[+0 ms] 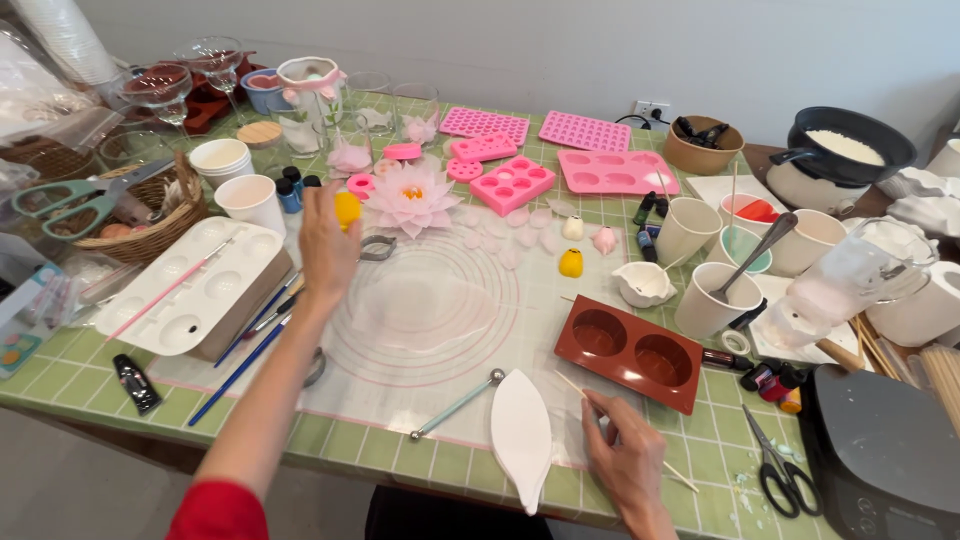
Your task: Preparing and cutting wax shapes for candle components.
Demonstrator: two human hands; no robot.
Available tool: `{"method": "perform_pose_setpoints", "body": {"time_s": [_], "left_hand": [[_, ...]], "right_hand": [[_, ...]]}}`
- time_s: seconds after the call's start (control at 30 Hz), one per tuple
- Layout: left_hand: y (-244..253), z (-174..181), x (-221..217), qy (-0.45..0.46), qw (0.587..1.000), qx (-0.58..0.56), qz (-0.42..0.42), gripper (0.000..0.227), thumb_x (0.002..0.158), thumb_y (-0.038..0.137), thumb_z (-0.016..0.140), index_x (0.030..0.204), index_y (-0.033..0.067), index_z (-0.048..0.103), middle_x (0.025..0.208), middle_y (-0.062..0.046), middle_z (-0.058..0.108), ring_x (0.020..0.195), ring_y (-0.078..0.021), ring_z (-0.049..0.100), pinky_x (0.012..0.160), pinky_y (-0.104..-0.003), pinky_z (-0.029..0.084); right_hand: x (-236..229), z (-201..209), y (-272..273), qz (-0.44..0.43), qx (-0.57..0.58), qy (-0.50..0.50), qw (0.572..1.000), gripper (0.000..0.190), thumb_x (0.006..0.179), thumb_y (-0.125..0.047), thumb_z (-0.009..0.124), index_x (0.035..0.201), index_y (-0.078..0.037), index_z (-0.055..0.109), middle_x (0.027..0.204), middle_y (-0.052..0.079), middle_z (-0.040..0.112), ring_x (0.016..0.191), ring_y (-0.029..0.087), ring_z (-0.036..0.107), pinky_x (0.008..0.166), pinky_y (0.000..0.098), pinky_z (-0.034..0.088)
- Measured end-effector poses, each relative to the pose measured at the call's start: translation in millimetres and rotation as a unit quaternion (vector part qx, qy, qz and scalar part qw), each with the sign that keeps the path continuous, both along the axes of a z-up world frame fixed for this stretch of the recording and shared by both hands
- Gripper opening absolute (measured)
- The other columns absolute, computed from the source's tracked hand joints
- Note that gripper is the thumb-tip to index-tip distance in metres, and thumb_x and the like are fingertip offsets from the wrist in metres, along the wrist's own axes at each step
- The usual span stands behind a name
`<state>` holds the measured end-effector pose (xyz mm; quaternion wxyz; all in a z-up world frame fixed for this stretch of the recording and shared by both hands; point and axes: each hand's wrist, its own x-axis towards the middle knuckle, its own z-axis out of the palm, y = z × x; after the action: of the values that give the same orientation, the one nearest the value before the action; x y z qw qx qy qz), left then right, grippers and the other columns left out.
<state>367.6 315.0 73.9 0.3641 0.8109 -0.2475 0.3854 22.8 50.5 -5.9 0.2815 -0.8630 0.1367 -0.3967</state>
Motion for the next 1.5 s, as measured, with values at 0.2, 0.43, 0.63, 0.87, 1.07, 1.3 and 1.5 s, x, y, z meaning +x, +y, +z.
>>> {"method": "perform_pose_setpoints", "body": {"time_s": [0.2,0.43,0.63,0.87,1.07,1.3,1.5], "left_hand": [[-36,42,-164,-0.036,0.974,-0.156,-0.162,0.059,0.086,0.003,0.084,0.136,0.0014,0.053,0.126,-0.015,0.063,0.117,-0.0264,0.064,0.103,-0.037,0.052],[-65,30,-258,0.104,0.894,-0.342,-0.272,0.058,0.085,0.009,0.084,0.134,-0.0008,0.056,0.121,-0.016,0.064,0.106,-0.0205,0.064,0.098,-0.036,0.054],[-81,-36,-294,0.406,0.504,-0.565,-0.512,0.047,0.106,0.037,0.064,0.125,-0.0054,0.058,0.122,-0.027,0.07,0.095,-0.0249,0.068,0.094,-0.039,0.054],[-93,-64,-316,0.555,0.368,-0.601,-0.441,0.049,0.101,0.041,0.059,0.127,-0.0009,0.062,0.117,-0.021,0.071,0.088,-0.0197,0.071,0.086,-0.033,0.055],[-98,-70,-318,0.521,0.465,-0.588,-0.407,0.044,0.1,0.037,0.062,0.122,-0.0009,0.066,0.117,-0.024,0.074,0.084,-0.0188,0.072,0.084,-0.033,0.056],[-102,-74,-321,0.502,0.51,-0.563,-0.413,0.038,0.1,0.032,0.066,0.116,-0.0018,0.069,0.118,-0.024,0.074,0.086,-0.0177,0.071,0.086,-0.033,0.055],[-100,-80,-320,0.474,0.565,-0.529,-0.419,0.036,0.098,0.029,0.069,0.113,-0.0033,0.069,0.114,-0.02,0.076,0.09,-0.0207,0.07,0.086,-0.034,0.054]], "right_hand": [[-4,9,7,-0.012,-0.064,-0.053,0.997,0.014,0.086,-0.009,0.076,0.099,-0.007,0.077,0.074,0.003,0.069,0.048,0.012,0.054,0.048,0.0289,0.044],[-28,35,23,-0.017,0.087,-0.049,0.995,0.017,0.092,-0.008,0.075,0.109,-0.005,0.079,0.07,0.004,0.065,0.053,0.011,0.047,0.049,0.0268,0.035],[-70,42,48,0.064,0.306,-0.036,0.949,0.031,0.091,-0.006,0.071,0.121,-0.002,0.075,0.083,0.004,0.075,0.072,0.008,0.066,0.057,0.0206,0.046],[-89,51,76,0.11,0.315,-0.027,0.943,0.029,0.093,-0.002,0.068,0.121,-0.002,0.076,0.088,0.003,0.075,0.079,0.006,0.068,0.07,0.0203,0.054],[-87,50,74,0.05,0.308,0.032,0.95,0.028,0.092,-0.004,0.071,0.119,-0.006,0.079,0.078,0.004,0.074,0.07,0.005,0.063,0.059,0.0211,0.048],[-84,41,71,0.061,0.325,0.032,0.943,0.029,0.091,-0.005,0.071,0.119,-0.007,0.078,0.083,0.003,0.078,0.073,0.005,0.068,0.062,0.0202,0.052],[-85,33,67,0.063,0.346,0.041,0.935,0.029,0.092,-0.005,0.071,0.12,-0.007,0.078,0.085,0.004,0.078,0.075,0.005,0.067,0.066,0.0211,0.054]]}}
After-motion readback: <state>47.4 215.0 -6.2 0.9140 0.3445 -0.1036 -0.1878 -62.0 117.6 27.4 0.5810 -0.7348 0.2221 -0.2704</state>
